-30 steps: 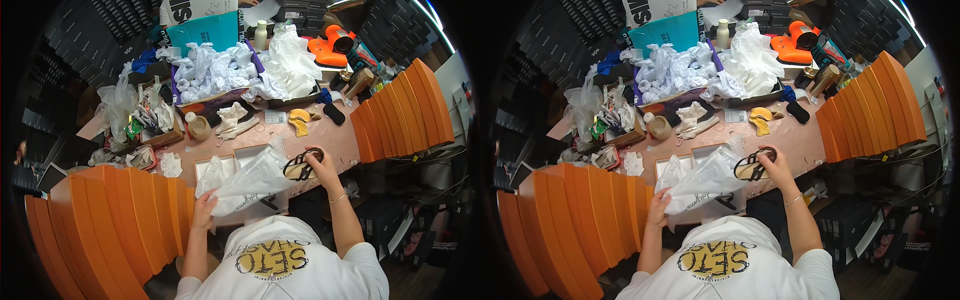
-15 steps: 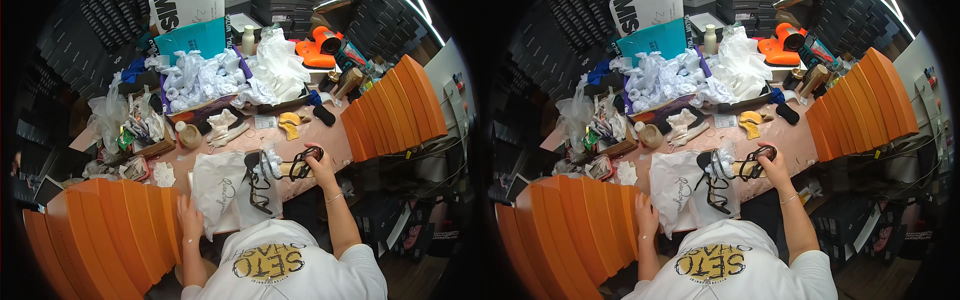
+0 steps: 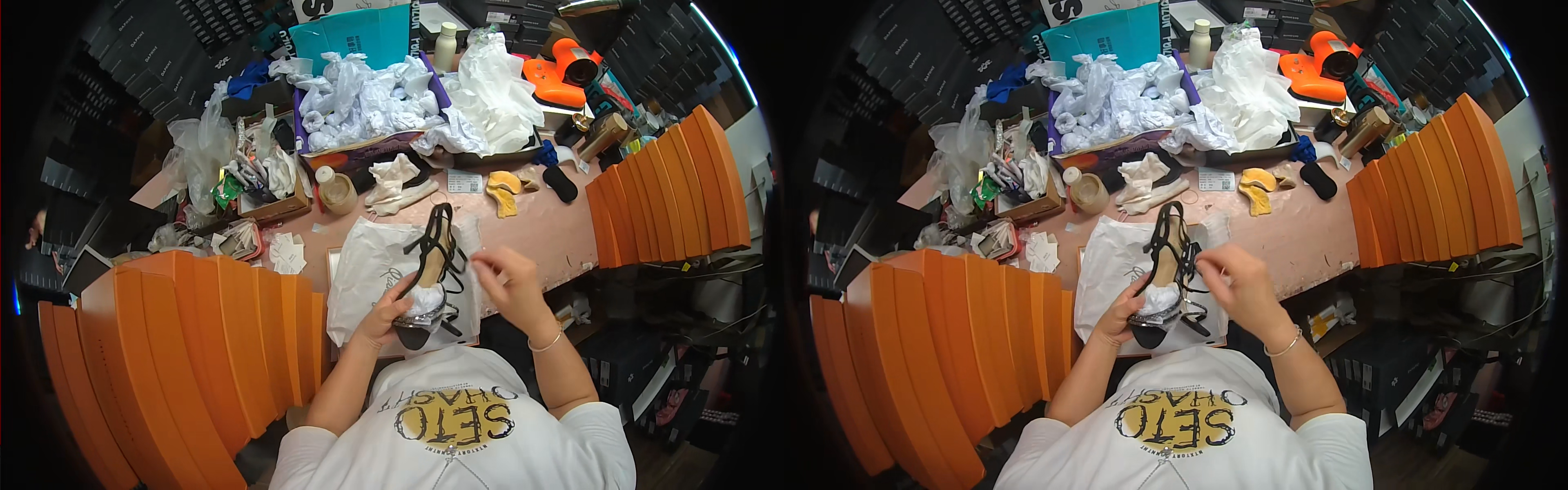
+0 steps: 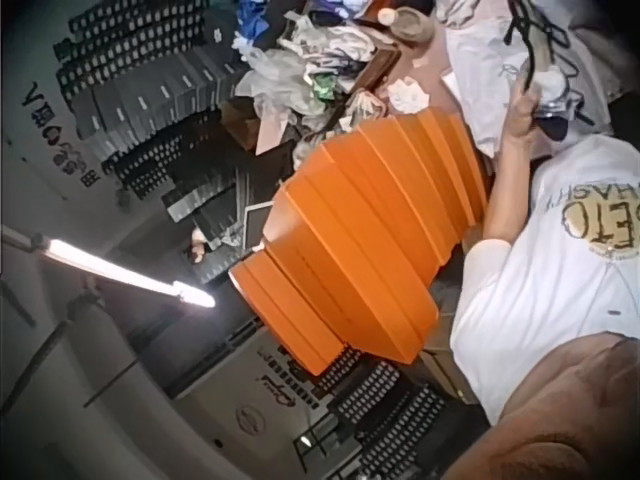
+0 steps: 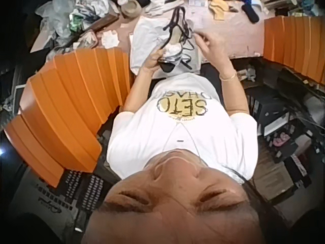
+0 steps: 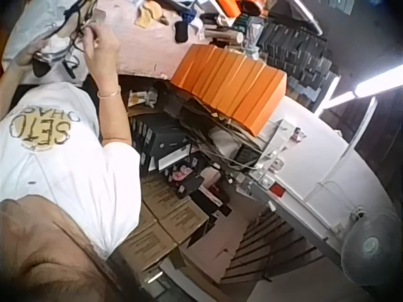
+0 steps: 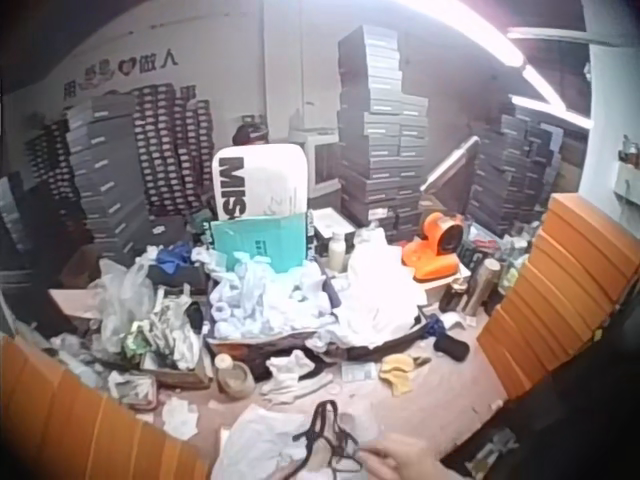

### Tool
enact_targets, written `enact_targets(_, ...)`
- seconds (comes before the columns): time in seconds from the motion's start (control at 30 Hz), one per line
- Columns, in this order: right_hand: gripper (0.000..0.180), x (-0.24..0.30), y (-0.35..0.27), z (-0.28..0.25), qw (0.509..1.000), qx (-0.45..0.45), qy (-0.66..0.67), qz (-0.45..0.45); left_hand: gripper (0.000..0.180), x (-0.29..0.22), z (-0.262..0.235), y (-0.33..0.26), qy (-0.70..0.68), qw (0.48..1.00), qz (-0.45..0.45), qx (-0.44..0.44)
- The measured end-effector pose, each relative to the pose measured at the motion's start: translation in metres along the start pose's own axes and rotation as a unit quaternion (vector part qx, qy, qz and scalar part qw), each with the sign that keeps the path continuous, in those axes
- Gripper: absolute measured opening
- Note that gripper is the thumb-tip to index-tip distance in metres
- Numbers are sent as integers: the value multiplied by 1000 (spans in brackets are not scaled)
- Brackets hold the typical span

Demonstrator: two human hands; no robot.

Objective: Cleaning, wrapping, and packing high-heeled shoes into boxes.

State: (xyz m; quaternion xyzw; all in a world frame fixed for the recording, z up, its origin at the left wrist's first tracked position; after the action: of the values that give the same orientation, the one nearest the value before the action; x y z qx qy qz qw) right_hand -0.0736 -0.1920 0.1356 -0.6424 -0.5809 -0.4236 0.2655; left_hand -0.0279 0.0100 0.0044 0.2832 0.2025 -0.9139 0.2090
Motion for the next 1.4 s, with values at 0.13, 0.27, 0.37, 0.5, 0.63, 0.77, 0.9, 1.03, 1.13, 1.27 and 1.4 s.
enact_targets(0.13, 36, -14, -18, 61, 993, 113, -40, 4, 73, -4, 6, 8, 312, 937, 144, -61)
enact_targets(0.27, 31, -41, -18, 82, 972, 205, 72, 85, 54, -6, 3, -5, 415, 884, 160, -141)
enact_targets(0.37, 12, -77, -32, 95, 924, 74, 321, 194, 43, 18, -19, -12, 201, 947, 125, -219)
enact_targets(0.5, 12, -94, -28, 76, 797, -37, 542, 262, 50, 3, -48, -27, 347, 856, 156, -351)
enact_targets(0.63, 13, -88, -30, 69, 879, 59, 441, 170, 67, -24, -24, -32, 450, 832, 174, -275)
enact_targets(0.77, 14, -69, -30, 80, 880, 95, 431, 178, 59, -3, 0, -3, 69, 978, 114, -163)
enact_targets(0.9, 18, -105, -40, 81, 718, 10, 644, 265, 45, -5, -7, 1, 49, 972, 144, -181)
enact_targets(1.03, 16, -81, -33, 67, 675, -53, 680, 280, 30, -6, -15, -1, -95, 961, 141, -219)
enact_targets(1.13, 31, -115, -39, 71, 714, 76, 647, 257, 20, -17, -3, 1, -109, 957, 164, -213)
enact_targets(1.27, 60, -78, -25, 50, 932, 116, 321, 123, 20, -28, -14, -5, 121, 957, 190, -183)
enact_targets(1.4, 54, -38, -10, 58, 947, 200, 241, 75, 17, -26, -7, -5, 150, 967, 160, -131)
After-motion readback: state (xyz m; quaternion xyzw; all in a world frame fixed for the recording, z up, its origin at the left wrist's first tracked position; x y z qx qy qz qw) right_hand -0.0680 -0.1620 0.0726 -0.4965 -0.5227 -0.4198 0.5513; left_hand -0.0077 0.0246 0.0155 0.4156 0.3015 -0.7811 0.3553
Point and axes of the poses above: each hand's wrist, its own y-axis towards the middle knuckle, its own z-axis out of the palm, x = y × z, the point moved 3 cm from there along y, towards the middle knuckle, and after that the axes turned 3 degrees about y, right-handed, at the moved point
